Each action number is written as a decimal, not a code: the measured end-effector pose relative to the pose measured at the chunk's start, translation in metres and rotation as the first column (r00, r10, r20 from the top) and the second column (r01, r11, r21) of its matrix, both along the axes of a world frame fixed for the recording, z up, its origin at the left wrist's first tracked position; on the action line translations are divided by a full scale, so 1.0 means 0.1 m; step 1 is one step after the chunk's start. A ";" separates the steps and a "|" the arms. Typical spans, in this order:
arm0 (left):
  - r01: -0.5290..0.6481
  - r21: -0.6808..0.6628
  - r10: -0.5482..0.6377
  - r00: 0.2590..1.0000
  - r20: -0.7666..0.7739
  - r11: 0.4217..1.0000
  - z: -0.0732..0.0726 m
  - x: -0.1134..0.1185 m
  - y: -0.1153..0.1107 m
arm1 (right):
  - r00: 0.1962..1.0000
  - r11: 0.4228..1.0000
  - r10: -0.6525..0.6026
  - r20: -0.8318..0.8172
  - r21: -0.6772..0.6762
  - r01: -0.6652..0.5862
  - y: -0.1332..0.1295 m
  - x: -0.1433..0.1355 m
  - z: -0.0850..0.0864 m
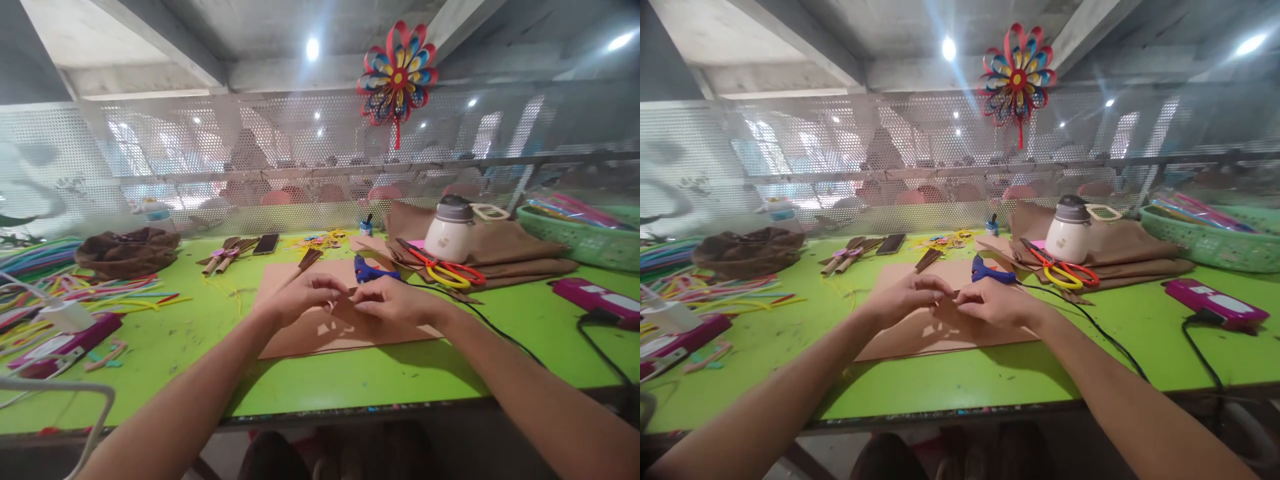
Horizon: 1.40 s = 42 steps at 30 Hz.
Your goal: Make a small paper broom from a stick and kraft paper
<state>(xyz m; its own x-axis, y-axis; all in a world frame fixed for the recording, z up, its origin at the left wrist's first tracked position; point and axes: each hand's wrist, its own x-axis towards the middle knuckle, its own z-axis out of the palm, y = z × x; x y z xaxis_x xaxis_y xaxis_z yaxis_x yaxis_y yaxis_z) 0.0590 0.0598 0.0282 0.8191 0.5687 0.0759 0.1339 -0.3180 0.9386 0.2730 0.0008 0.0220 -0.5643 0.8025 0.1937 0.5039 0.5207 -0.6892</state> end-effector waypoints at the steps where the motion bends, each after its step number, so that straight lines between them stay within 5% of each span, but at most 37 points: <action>1: -0.037 0.067 0.040 0.999 -0.037 0.997 0.00 0.01 0.01 | 0.996 0.998 -0.021 0.088 0.065 0.016 0.02 0.00 -0.02; 6: 0.001 0.443 0.155 0.936 -0.315 0.897 -0.09 0.05 0.00 | 0.971 0.982 -0.080 0.226 0.183 0.038 0.06 -0.07 -0.10; 13: 0.092 0.619 0.176 0.917 -0.358 0.780 -0.15 0.04 0.03 | 0.975 0.980 -0.075 0.210 0.198 0.033 0.11 -0.13 -0.22; 19: 0.122 0.669 0.238 0.875 -0.421 0.733 -0.16 0.05 0.00 | 0.972 0.970 -0.076 0.221 0.241 0.021 0.15 -0.12 -0.30; 30: 0.144 0.800 0.199 0.929 -0.312 0.583 -0.30 0.11 -0.01 | 0.932 0.884 -0.110 0.345 0.462 -0.067 0.05 -0.20 -0.21; 35: 0.201 0.833 0.138 0.940 -0.312 0.515 -0.23 0.13 -0.06 | 0.892 0.856 -0.122 0.435 0.501 -0.128 0.05 -0.19 -0.20; 42: 0.240 0.845 0.257 0.882 -0.396 0.478 -0.13 0.11 -0.15 | 0.830 0.869 -0.193 0.523 0.484 -0.103 -0.01 -0.15 -0.15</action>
